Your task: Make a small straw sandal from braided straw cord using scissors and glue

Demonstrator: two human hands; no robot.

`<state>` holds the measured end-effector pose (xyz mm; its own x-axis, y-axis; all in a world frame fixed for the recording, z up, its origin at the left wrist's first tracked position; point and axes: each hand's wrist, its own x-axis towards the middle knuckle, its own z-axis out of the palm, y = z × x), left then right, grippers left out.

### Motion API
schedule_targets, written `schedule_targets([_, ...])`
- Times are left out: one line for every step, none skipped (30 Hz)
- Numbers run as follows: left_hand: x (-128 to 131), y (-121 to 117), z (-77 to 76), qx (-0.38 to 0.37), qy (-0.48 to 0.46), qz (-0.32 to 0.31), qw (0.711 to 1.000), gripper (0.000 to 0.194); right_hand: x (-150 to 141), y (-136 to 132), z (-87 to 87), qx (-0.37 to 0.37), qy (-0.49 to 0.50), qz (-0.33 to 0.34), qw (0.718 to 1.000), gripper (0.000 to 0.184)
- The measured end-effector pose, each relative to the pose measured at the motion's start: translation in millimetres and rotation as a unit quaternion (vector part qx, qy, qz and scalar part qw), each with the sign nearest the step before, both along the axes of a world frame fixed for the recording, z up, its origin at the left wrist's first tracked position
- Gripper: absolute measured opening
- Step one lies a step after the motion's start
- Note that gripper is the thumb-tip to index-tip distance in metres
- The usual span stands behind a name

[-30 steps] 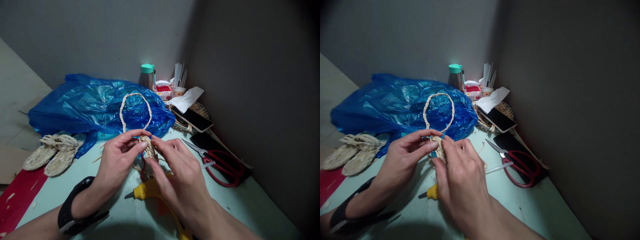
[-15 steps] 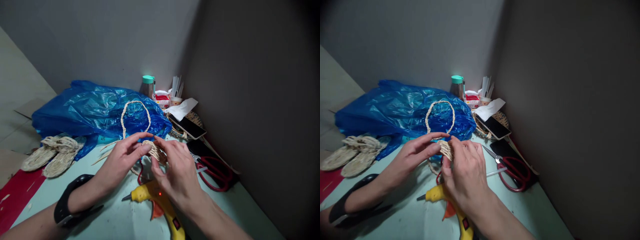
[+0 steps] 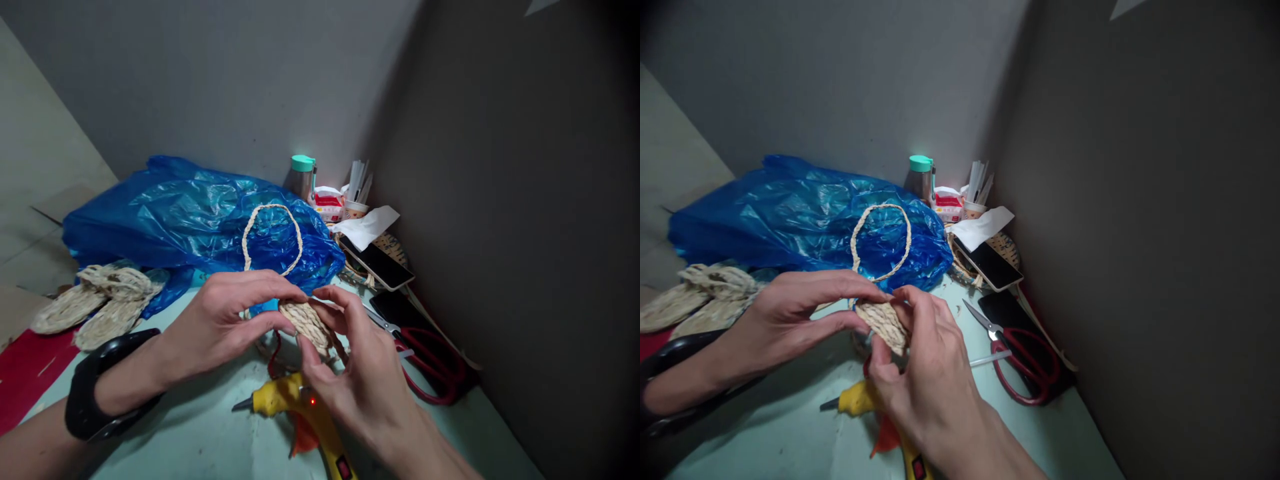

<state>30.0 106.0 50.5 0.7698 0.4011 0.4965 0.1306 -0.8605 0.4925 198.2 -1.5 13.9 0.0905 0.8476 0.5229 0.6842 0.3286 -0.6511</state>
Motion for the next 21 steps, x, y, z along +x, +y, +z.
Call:
schedule_targets([-1,1,-0.5,0.004,-0.002,-0.005,1.000,0.019,0,0,-0.6,0.001,-0.003,0.006,1.000,0.043])
schedule_targets([-1,1,-1.0,0.007,-0.007,-0.009,1.000,0.019,0,0,-1.2,0.003,-0.007,0.012,1.000,0.044])
schedule_targets([-2,1,-1.6,0.009,-0.013,-0.013,1.000,0.018,0,0,-1.6,0.004,-0.010,0.018,1.000,0.044])
schedule_targets([-2,2,-2.1,0.011,-0.017,-0.015,1.000,0.017,0,0,-2.0,0.004,-0.012,0.023,1.000,0.044])
schedule_targets([-2,2,-2.5,0.012,-0.021,-0.017,1.000,0.016,0,0,-2.2,0.003,-0.013,0.028,1.000,0.044])
schedule_targets([-3,2,-2.9,0.013,-0.024,-0.020,0.999,0.015,0,0,-2.4,0.001,-0.012,0.031,0.999,0.044])
schedule_targets([-2,2,-3.2,0.012,-0.024,-0.022,0.999,0.014,0,-1,-2.3,-0.002,-0.010,0.035,0.999,0.045])
schedule_targets([-2,3,-3.3,0.010,-0.021,-0.023,0.999,0.013,1,-1,-2.2,-0.008,-0.009,0.039,0.999,0.045])
schedule_targets([-2,4,-3.4,0.007,-0.017,-0.023,1.000,0.013,1,-1,-1.8,-0.014,-0.008,0.043,0.999,0.044])
schedule_targets([-2,5,-3.4,0.004,-0.014,-0.023,1.000,0.014,2,-1,-1.3,-0.021,-0.008,0.048,0.999,0.042])
schedule_targets([-2,6,-3.3,0.001,-0.012,-0.022,1.000,0.015,3,-1,-0.8,-0.026,-0.010,0.053,0.998,0.039])
schedule_targets([-2,7,-3.1,-0.005,-0.010,-0.019,1.000,0.015,3,0,-0.2,-0.024,-0.015,0.057,0.998,0.037])
schedule_targets([-1,8,-2.8,-0.014,-0.010,-0.013,1.000,0.016,3,0,0.2,-0.014,-0.026,0.057,0.998,0.036])
schedule_targets([-1,9,-2.5,-0.027,-0.012,-0.003,1.000,0.015,3,1,0.3,0.003,-0.042,0.051,0.998,0.036])
schedule_targets([0,10,-2.1,-0.047,-0.014,0.007,0.999,0.015,3,1,0.1,0.025,-0.066,0.041,0.997,0.037])
schedule_targets([0,11,-1.7,-0.073,-0.019,0.017,0.997,0.015,3,3,-0.5,0.054,-0.093,0.029,0.994,0.039])
schedule_targets([1,11,-1.3,-0.103,-0.025,0.027,0.994,0.015,3,4,-1.4,0.084,-0.120,0.016,0.989,0.041])
schedule_targets([2,11,-1.1,-0.135,-0.034,0.034,0.990,0.016,4,5,-2.5,0.110,-0.145,0.004,0.983,0.042])
schedule_targets([4,10,-0.9,-0.172,-0.046,0.038,0.983,0.017,4,6,-3.8,0.134,-0.162,-0.006,0.978,0.042])
schedule_targets([5,9,-1.0,-0.210,-0.059,0.038,0.975,0.018,4,7,-5.0,0.153,-0.172,-0.011,0.973,0.041])
schedule_targets([6,8,-1.4,-0.250,-0.073,0.036,0.965,0.018,5,8,-6.0,0.168,-0.176,-0.014,0.970,0.041])
